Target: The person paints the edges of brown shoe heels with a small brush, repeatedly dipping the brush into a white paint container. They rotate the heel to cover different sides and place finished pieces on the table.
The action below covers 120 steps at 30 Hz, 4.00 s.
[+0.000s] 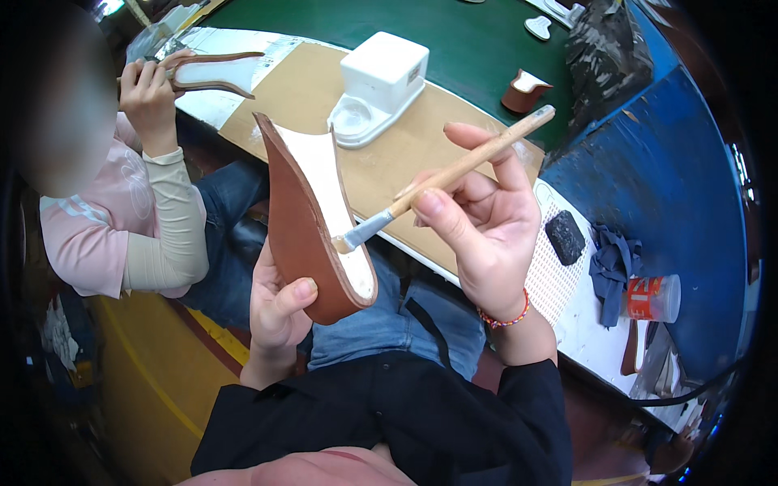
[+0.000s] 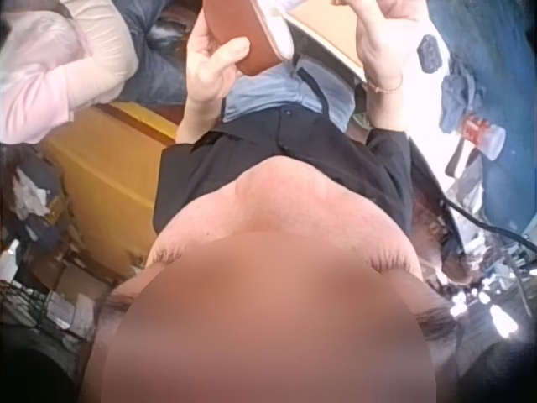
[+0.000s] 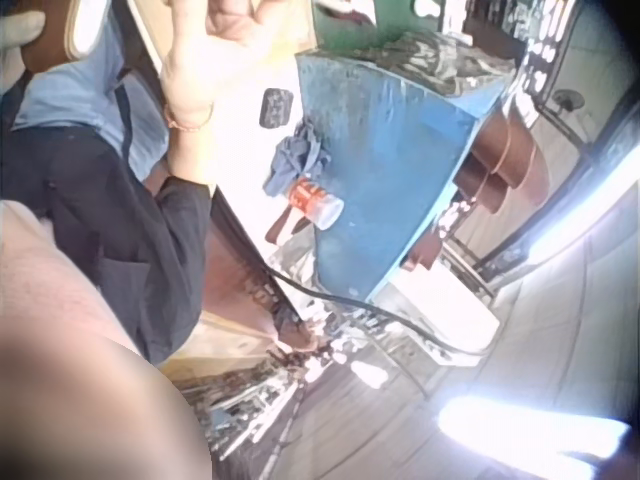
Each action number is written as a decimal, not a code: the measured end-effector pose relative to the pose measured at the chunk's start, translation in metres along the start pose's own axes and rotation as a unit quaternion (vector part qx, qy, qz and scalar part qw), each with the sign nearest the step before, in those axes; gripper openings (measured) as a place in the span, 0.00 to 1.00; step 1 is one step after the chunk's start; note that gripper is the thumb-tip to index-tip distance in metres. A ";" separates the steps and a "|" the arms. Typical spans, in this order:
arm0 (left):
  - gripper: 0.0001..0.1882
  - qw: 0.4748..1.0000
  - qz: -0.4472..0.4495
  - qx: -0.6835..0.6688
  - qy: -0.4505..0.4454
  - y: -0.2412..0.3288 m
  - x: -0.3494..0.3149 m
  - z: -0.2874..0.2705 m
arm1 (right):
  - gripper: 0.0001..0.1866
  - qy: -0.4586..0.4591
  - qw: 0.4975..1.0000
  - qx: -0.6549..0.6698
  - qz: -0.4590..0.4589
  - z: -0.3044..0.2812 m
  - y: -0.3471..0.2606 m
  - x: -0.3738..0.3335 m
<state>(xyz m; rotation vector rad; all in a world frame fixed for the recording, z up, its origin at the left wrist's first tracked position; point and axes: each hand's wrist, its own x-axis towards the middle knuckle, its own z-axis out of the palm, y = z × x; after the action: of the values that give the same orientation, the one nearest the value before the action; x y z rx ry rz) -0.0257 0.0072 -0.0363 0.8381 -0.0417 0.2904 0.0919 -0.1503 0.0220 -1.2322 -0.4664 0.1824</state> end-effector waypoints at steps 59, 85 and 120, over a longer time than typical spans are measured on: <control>0.38 0.986 0.060 0.153 -0.025 -0.004 0.010 0.042 | 0.33 -0.061 0.952 -0.141 -0.264 -0.039 -0.015 -0.046; 0.26 0.992 -0.111 -0.053 0.025 -0.009 0.024 0.054 | 0.33 -0.093 0.903 -0.174 -0.381 -0.049 -0.020 -0.042; 0.32 0.945 -0.276 -0.172 0.025 -0.035 0.028 -0.011 | 0.26 0.038 0.965 -0.155 -0.206 -0.042 0.011 0.021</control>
<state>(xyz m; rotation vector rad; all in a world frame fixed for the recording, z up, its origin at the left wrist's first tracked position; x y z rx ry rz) 0.0099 -0.0002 -0.0643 0.4654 0.1859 -0.2230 0.1300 -0.1749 0.0058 -1.4116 -0.6908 -0.3028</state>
